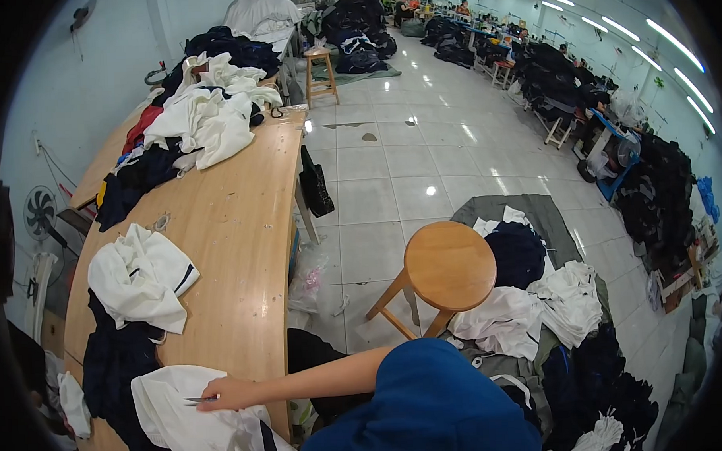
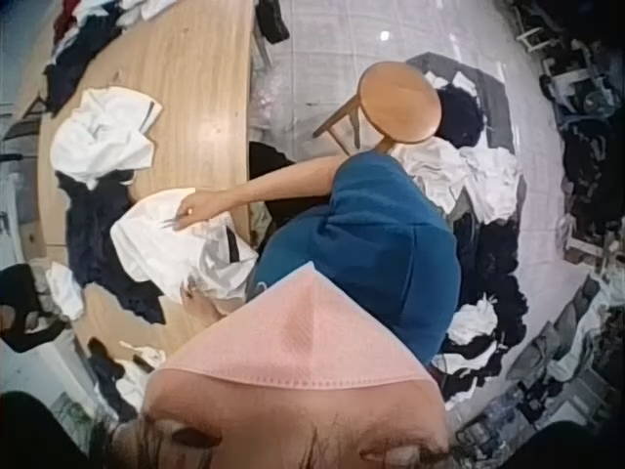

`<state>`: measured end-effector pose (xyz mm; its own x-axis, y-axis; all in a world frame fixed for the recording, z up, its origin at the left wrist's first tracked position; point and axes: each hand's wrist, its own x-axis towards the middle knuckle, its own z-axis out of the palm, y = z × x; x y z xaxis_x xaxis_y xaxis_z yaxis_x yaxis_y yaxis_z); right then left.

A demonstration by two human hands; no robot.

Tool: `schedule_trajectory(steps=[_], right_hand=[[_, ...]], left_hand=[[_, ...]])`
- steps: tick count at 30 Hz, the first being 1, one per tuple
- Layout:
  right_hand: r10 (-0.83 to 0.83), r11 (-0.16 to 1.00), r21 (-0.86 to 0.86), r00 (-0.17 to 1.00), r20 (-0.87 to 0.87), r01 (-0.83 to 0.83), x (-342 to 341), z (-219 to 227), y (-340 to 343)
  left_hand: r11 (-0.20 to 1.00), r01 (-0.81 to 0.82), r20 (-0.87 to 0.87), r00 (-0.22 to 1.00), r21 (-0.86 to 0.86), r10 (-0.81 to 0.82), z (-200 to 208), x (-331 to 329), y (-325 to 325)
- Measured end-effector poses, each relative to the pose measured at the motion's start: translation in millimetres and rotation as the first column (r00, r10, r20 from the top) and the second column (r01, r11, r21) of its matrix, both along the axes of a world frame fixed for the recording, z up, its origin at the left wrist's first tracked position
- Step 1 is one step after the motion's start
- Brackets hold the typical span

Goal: Trimming excess threads from white athletic shorts using hand-held thread cutters in a textile factory setting.

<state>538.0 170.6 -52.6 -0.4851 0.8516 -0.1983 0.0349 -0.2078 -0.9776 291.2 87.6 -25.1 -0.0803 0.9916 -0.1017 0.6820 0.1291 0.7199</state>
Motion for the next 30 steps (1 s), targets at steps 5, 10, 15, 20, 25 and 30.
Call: schedule_trajectory(steps=[5,10,15,20,25,30], right_hand=[[-0.113,0.854,0.510,0.994,-0.015,0.105,-51.4,-13.7,-38.2],[-0.134,0.963,0.215,0.982,-0.129,0.160,-56.8,6.5,-41.8],[-0.132,0.923,0.347,0.985,-0.112,0.164,-53.6,11.9,-42.9],[-0.076,0.890,0.450,0.997,-0.018,0.075,-51.0,20.7,-26.8],[-0.146,0.817,0.555,0.987,-0.061,0.155,-47.6,45.2,-12.0],[-0.288,0.749,0.566,0.938,-0.191,0.345,-45.6,58.5,-3.3]], left_hand=[[0.975,-0.170,0.069,0.984,0.143,0.161,33.7,45.0,1.7],[0.987,-0.158,0.535,0.831,-0.035,0.152,13.1,34.8,8.0],[0.982,-0.168,0.735,0.654,-0.089,0.179,9.7,52.7,4.2],[0.968,-0.250,0.601,0.776,0.018,0.189,8.4,39.9,16.3],[0.956,-0.172,0.200,0.972,0.236,0.125,41.4,42.0,23.0],[0.955,-0.014,0.181,0.983,0.295,-0.042,56.2,47.1,23.2]])
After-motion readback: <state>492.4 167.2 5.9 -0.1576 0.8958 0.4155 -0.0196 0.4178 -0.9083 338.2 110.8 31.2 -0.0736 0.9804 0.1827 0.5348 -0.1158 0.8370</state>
